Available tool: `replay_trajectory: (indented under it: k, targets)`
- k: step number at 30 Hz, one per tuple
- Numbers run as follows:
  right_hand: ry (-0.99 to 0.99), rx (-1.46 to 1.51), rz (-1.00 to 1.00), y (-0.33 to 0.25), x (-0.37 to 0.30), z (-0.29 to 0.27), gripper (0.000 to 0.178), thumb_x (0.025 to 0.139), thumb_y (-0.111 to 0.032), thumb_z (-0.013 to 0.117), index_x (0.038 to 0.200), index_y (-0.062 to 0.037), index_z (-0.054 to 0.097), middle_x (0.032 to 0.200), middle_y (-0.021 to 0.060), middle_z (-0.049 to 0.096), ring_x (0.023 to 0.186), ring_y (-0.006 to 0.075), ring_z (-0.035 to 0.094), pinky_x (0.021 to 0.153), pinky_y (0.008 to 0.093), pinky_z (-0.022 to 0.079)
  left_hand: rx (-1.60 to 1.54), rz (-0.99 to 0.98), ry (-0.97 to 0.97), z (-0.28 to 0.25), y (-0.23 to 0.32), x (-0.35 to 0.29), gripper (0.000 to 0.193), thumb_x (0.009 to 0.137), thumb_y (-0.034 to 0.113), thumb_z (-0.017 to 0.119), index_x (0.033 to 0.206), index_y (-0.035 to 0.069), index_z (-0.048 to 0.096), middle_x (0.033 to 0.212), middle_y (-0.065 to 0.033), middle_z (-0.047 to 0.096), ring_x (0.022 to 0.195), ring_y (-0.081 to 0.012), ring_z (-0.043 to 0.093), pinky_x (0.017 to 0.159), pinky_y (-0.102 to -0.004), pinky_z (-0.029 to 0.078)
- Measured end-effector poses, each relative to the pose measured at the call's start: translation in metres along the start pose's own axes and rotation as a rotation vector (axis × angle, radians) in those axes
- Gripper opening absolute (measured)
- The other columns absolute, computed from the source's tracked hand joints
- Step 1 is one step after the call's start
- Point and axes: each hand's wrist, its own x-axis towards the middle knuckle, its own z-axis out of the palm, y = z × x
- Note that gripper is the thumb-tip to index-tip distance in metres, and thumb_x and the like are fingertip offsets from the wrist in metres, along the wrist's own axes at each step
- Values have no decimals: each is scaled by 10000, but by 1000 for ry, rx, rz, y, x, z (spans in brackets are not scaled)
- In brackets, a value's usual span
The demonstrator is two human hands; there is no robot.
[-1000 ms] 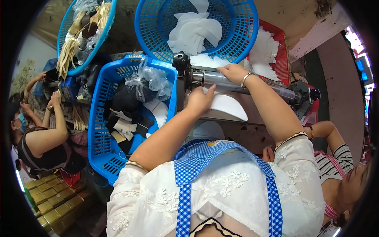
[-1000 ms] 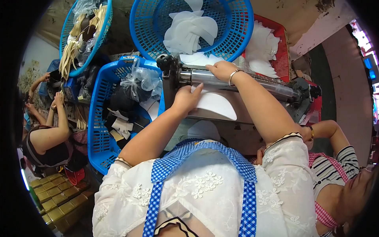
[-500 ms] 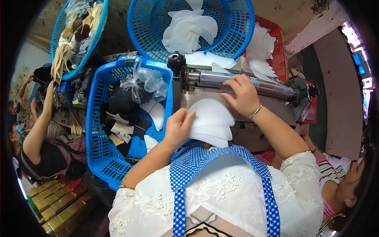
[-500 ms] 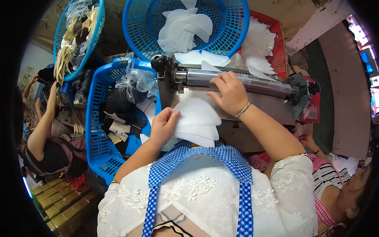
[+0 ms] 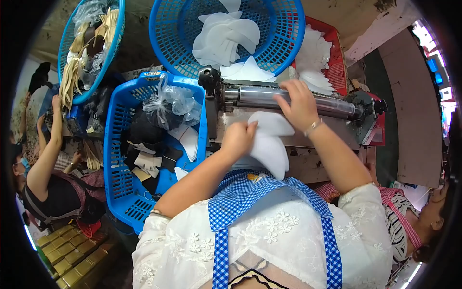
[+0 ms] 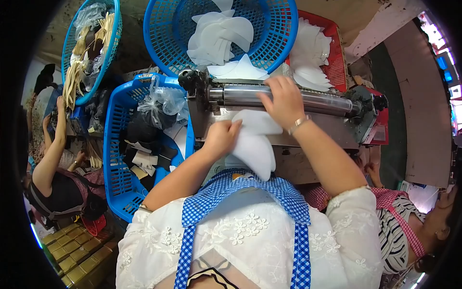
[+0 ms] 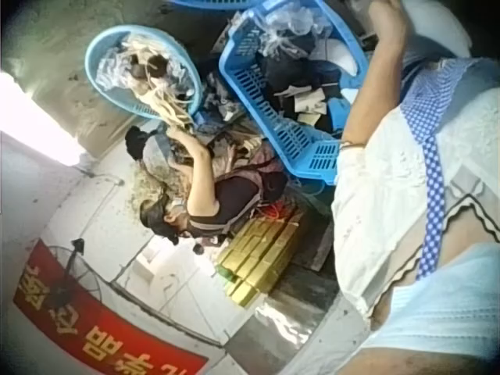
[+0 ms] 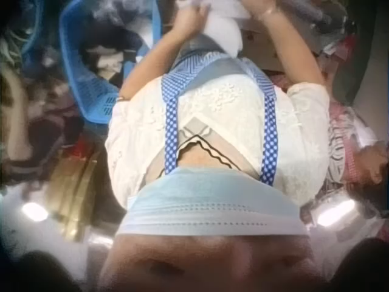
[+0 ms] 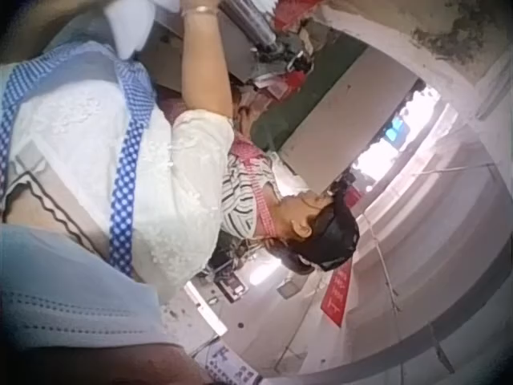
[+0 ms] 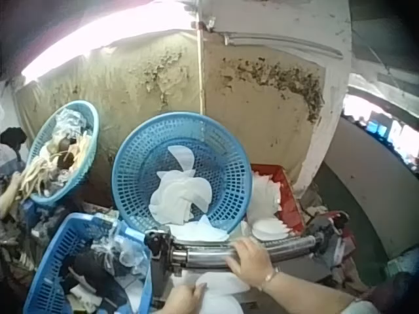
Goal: Applying glue to white shoe components using a manual roller machine in a factory setting.
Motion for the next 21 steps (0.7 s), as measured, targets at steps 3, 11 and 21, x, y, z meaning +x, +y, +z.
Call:
replay_trajectory:
  k: [3,11,21]
  targets:
    - [-389,10,203,28,33,35,267,822,-262,626,962,-35,617,863,138,616,779,330,582,739,405,471,-166,-122,41,9,8,33,485,901,399,523,727,-42,627,587,-167,585,522,-247,563,516,-391,440]
    - [-197,232,-120,-6,12,-2,93,718,-103,597,805,-73,586,772,86,555,762,276,556,652,381,452,-423,-44,3,-31,-20,-25,298,867,284,631,828,-12,631,633,-29,572,565,-95,505,509,-279,415]
    - [-112,71,-116,-4,9,4,213,774,-257,610,852,-59,612,859,105,567,846,287,545,756,378,445,-82,-212,-138,-24,-2,-2,383,864,338,615,733,-22,621,593,-61,570,529,-112,496,477,-299,404]
